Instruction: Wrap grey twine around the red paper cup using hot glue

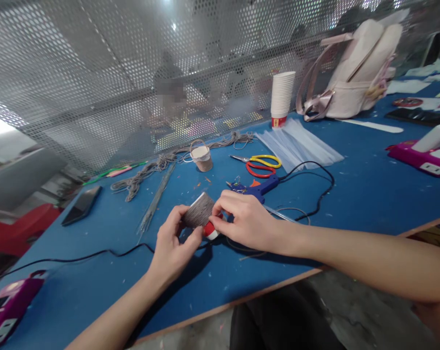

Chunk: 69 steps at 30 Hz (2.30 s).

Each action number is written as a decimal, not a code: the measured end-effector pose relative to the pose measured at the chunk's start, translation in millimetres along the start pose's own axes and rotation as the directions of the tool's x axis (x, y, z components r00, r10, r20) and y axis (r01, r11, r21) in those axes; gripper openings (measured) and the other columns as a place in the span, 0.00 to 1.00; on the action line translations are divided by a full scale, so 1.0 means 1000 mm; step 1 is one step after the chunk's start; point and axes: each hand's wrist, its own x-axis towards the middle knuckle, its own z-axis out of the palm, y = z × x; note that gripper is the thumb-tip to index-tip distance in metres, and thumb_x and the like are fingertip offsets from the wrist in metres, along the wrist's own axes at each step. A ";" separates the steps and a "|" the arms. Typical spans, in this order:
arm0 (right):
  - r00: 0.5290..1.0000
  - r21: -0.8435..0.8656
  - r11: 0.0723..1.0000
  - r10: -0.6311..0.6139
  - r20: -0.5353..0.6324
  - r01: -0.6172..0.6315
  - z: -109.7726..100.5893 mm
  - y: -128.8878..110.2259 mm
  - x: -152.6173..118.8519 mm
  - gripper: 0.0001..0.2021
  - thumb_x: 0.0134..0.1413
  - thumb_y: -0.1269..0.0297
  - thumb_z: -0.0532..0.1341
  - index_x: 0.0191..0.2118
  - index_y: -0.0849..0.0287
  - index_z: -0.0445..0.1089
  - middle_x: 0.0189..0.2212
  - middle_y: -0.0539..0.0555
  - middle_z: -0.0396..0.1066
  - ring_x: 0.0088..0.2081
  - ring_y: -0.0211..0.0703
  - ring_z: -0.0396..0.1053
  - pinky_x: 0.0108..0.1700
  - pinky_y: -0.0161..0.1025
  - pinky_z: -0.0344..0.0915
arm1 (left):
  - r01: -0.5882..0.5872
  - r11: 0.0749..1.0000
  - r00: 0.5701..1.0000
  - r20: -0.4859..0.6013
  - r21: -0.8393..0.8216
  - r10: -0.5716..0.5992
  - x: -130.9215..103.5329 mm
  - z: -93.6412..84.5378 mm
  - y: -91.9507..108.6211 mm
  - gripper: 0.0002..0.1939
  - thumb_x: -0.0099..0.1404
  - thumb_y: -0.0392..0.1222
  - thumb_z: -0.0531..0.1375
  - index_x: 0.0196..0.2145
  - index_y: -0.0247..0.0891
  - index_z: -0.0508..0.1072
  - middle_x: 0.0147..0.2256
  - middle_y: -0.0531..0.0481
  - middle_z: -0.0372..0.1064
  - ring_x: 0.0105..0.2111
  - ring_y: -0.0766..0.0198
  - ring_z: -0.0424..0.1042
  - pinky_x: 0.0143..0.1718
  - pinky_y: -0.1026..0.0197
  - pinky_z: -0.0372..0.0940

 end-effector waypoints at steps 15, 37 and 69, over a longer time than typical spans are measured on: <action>1.000 0.038 0.999 -0.002 -0.025 0.003 -0.002 0.000 0.000 0.04 0.55 0.71 0.60 0.29 0.61 0.69 0.26 0.49 0.66 0.28 0.35 0.62 0.33 0.34 0.58 | -0.031 0.999 0.998 -0.060 -0.022 0.029 -0.001 0.002 -0.008 0.08 0.52 0.41 0.62 0.27 0.39 0.65 0.25 0.57 0.61 0.25 0.69 0.63 0.27 0.66 0.62; 0.999 0.020 1.000 -0.019 -0.038 0.020 0.000 0.003 -0.001 0.04 0.55 0.71 0.61 0.29 0.61 0.69 0.27 0.50 0.67 0.28 0.36 0.63 0.32 0.34 0.58 | -0.038 0.999 0.997 -0.064 -0.024 0.036 0.000 0.001 -0.010 0.08 0.52 0.41 0.62 0.25 0.39 0.64 0.24 0.57 0.58 0.24 0.70 0.61 0.26 0.67 0.60; 1.000 0.040 0.999 -0.024 -0.020 0.024 -0.002 0.003 -0.002 0.05 0.57 0.68 0.59 0.29 0.60 0.68 0.27 0.50 0.66 0.29 0.36 0.63 0.33 0.35 0.57 | -0.065 0.994 0.994 -0.093 -0.082 0.058 0.003 -0.001 -0.001 0.10 0.49 0.39 0.62 0.23 0.39 0.62 0.22 0.57 0.59 0.22 0.70 0.58 0.23 0.67 0.56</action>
